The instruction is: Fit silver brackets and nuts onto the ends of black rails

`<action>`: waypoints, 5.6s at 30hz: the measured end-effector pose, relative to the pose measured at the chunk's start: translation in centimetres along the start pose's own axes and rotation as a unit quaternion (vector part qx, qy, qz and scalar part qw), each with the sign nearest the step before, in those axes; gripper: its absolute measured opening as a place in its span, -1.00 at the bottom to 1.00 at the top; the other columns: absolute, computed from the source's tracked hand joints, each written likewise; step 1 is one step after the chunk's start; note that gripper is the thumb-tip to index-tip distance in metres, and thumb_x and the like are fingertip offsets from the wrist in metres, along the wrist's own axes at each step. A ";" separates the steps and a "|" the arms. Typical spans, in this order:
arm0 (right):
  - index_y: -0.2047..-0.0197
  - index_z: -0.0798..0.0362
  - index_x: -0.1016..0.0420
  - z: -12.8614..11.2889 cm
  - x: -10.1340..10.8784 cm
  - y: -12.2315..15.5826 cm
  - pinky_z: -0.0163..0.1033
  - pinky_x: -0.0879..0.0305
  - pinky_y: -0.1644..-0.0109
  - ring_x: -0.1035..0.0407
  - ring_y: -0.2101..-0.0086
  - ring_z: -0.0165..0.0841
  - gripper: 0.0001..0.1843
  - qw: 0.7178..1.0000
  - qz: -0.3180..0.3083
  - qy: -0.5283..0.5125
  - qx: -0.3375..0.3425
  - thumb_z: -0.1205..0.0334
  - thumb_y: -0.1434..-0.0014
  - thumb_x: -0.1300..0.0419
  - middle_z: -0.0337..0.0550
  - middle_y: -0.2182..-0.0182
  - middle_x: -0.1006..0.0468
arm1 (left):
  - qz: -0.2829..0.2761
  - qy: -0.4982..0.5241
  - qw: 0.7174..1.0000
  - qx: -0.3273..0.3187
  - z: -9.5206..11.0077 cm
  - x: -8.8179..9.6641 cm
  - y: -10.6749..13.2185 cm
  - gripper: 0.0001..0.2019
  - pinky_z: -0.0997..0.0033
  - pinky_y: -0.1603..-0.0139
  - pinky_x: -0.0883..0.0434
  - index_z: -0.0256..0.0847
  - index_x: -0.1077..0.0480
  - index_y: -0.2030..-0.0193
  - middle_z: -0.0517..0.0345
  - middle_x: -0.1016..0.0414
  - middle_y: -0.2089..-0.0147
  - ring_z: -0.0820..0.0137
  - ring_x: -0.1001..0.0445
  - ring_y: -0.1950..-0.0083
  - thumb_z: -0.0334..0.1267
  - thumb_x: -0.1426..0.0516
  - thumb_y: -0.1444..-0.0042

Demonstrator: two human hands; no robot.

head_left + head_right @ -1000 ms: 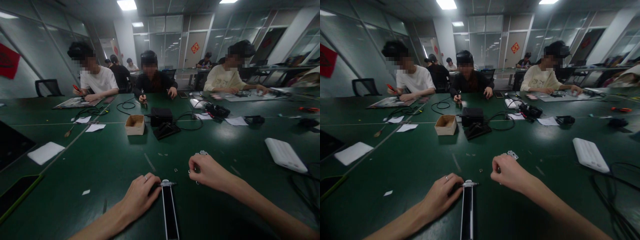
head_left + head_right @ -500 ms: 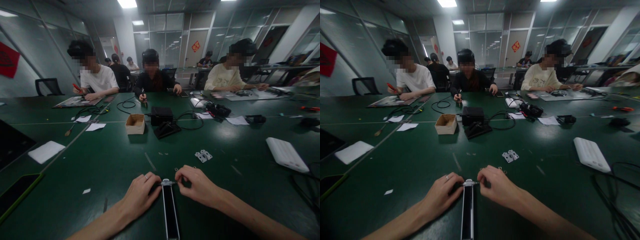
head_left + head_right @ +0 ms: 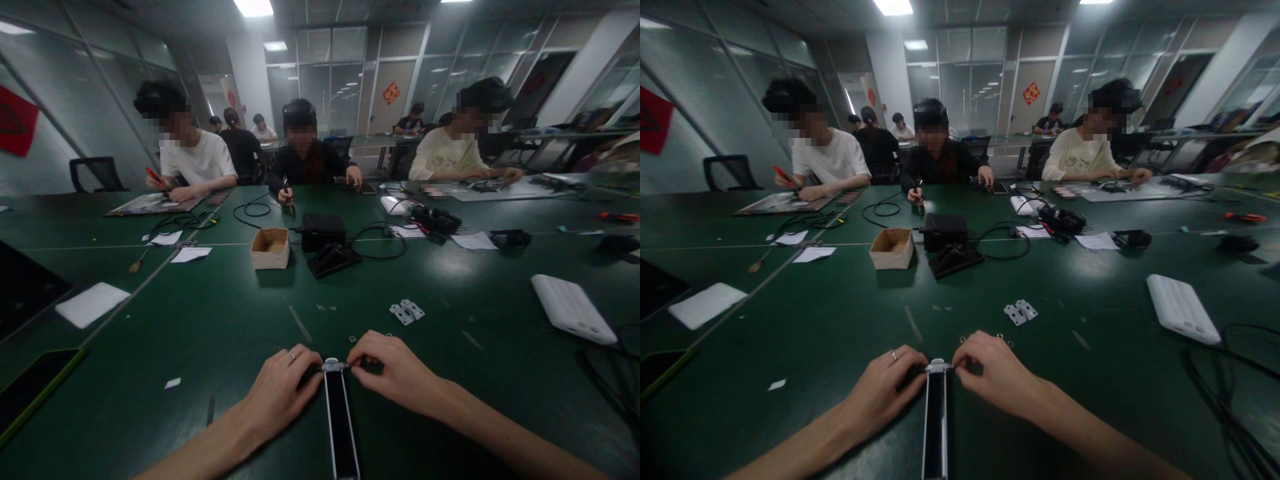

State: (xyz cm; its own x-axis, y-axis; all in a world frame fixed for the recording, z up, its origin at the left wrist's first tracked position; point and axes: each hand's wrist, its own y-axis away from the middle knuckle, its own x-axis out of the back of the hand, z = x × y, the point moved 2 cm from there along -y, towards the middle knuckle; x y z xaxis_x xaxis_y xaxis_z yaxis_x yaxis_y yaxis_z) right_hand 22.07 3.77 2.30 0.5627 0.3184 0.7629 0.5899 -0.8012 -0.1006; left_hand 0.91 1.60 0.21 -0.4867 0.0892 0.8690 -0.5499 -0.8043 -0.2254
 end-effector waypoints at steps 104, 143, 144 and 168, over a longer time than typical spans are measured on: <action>0.18 0.00 -0.51 5.3 6.3 1.0 -0.12 -0.33 0.22 -0.39 0.27 -0.25 -0.84 0.983 -0.061 0.165 -0.047 0.26 -0.17 -0.14 -0.12 0.27 -0.50 | -0.010 0.006 1.000 -0.008 0.2 0.4 -0.1 -0.87 0.37 0.28 -0.44 -0.19 -0.33 0.11 0.12 -0.47 0.21 0.37 -0.47 0.28 -0.33 -0.02 -0.25; 0.27 0.08 -0.49 0.0 1.5 0.1 -0.33 -0.22 0.38 -0.30 0.43 -0.43 -0.88 1.000 0.011 0.004 -0.019 0.28 -0.18 -0.12 -0.22 0.41 -0.47 | -0.016 0.025 0.999 0.017 0.2 0.4 -0.1 -0.86 0.36 0.24 -0.41 -0.20 -0.34 0.11 0.10 -0.47 0.20 0.36 -0.44 0.26 -0.33 -0.05 -0.20; 0.25 0.08 -0.49 -0.1 1.4 0.2 -0.33 -0.21 0.38 -0.30 0.45 -0.44 -0.87 1.000 0.018 0.003 -0.018 0.28 -0.19 -0.11 -0.23 0.43 -0.46 | -0.024 0.036 0.999 0.026 0.2 0.5 -0.1 -0.83 0.36 0.24 -0.41 -0.20 -0.33 0.09 0.10 -0.46 0.19 0.36 -0.44 0.26 -0.33 -0.08 -0.17; 0.25 0.06 -0.43 -2.2 -0.5 1.2 -0.27 -0.26 0.30 -0.35 0.38 -0.39 -0.90 0.996 0.078 -0.038 -0.018 0.25 -0.20 -0.11 -0.18 0.37 -0.49 | -0.080 0.127 0.988 0.033 1.4 4.1 -1.4 -0.93 0.54 0.39 -0.27 -0.25 -0.45 0.27 0.20 -0.42 0.34 0.48 -0.34 0.40 -0.33 -0.14 -0.13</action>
State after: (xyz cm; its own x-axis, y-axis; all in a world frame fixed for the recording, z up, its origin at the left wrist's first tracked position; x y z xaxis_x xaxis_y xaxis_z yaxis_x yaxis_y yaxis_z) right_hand 21.21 1.47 3.20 0.6894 0.2246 0.6887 0.4710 -0.8613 -0.1907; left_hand 0.62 2.23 4.74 -0.5564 0.3556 0.7510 -0.5916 -0.8042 -0.0575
